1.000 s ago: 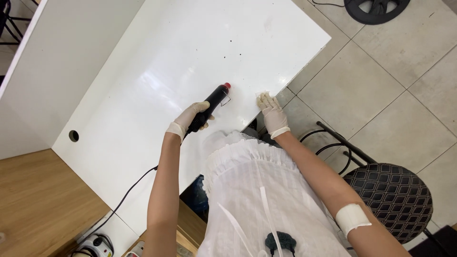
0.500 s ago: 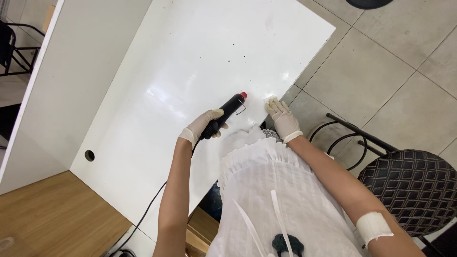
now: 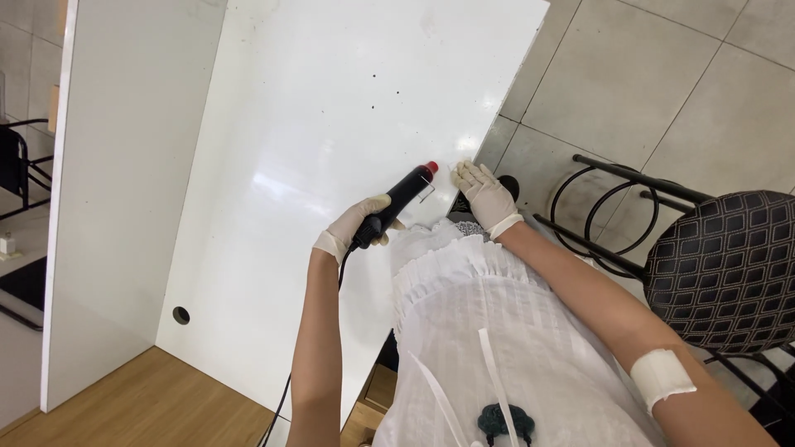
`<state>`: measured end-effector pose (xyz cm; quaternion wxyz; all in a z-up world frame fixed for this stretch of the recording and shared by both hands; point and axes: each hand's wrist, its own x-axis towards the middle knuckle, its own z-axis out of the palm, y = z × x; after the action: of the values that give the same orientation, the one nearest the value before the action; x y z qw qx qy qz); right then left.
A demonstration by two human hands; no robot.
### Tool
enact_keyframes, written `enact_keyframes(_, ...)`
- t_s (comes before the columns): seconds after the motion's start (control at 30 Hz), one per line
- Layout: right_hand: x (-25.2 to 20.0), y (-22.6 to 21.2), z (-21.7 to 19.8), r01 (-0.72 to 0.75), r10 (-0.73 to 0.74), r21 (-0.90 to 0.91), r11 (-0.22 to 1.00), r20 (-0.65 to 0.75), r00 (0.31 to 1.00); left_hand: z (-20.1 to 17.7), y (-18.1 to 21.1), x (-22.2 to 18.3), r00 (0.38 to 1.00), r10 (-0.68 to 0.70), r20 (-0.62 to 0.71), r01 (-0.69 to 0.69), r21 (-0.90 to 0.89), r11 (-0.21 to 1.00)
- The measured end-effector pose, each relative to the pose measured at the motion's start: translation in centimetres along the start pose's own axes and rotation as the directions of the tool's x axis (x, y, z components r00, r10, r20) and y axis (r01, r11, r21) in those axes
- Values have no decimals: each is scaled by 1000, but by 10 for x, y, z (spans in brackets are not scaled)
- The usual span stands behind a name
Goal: Cleaning a white production table using a heat tool and a wipe.
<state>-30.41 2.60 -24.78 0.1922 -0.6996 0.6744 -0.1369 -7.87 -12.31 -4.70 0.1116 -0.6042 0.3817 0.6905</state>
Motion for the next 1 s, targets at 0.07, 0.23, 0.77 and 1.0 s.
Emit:
enact_keyframes(0.07, 0, -2, 0, -10, 10, 0, 1000, 7, 1000, -4, 3, -2, 999, 17, -34, -18, -26, 999)
enact_keyframes(0.23, -1, -6, -3, -33, 34, -27, 999, 39, 999, -12, 12, -9, 989, 71, -129, -81, -80, 993)
enact_keyframes(0.77, -1, -8, -3, -56, 56, -17, 998, 22, 998, -6, 24, -13, 988, 48, -144, -59, -69, 996)
enact_keyframes(1.0, -2, -9, -5, -40, 41, -48, 998, 23, 999, 0, 25, -14, 994, 29, -105, -30, -7, 1000)
